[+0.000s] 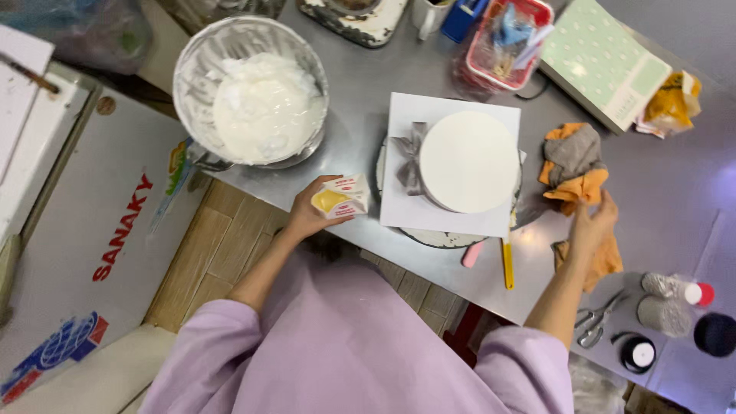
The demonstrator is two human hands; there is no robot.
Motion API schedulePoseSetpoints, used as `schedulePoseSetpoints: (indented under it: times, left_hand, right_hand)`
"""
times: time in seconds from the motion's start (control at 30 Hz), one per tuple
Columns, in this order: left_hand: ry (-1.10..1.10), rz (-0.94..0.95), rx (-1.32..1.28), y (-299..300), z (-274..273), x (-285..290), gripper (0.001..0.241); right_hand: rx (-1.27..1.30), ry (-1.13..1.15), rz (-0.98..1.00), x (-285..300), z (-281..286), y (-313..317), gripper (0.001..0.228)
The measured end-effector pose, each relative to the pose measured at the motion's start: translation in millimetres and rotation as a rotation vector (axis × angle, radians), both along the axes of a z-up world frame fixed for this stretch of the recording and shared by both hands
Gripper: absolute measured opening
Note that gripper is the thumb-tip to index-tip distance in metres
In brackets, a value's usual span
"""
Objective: The person scoops frosting from a container in a freezer, pours liquid topping into a mixing bowl, and places the topping carton back into the freezer.
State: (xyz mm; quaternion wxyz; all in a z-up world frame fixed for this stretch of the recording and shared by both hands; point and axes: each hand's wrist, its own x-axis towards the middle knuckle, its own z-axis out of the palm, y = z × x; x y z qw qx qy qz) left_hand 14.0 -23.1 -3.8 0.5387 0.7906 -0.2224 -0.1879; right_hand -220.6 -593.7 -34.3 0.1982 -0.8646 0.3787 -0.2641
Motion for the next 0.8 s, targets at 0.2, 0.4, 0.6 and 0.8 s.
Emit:
schedulePoseSetpoints:
  times: [0.2, 0.4, 0.6, 0.8]
  left_hand:
    - [-0.131, 0.004, -0.024, 20.7, 27.6, -7.1, 0.071]
    - [-0.085, -0.205, -0.147, 54.6, 101.4, -1.4, 0.074]
    - [-0.5, -0.395, -0.218, 80.4, 170.0, 21.1, 0.067]
    - [-0.587, -0.439, -0.245, 111.0, 180.1, 46.8, 0.073]
  right_hand:
    - [0.524, -0.401, 0.324, -20.3, 89.0, 197.3, 0.034]
    - [0.623, -0.013, 0.803, 74.0, 95.8, 402.9, 0.132]
    - [1.375, -0.438, 0.598, 113.0, 87.7, 481.3, 0.096]
    - [1.226, -0.571, 0.504, 123.4, 72.2, 531.9, 0.09]
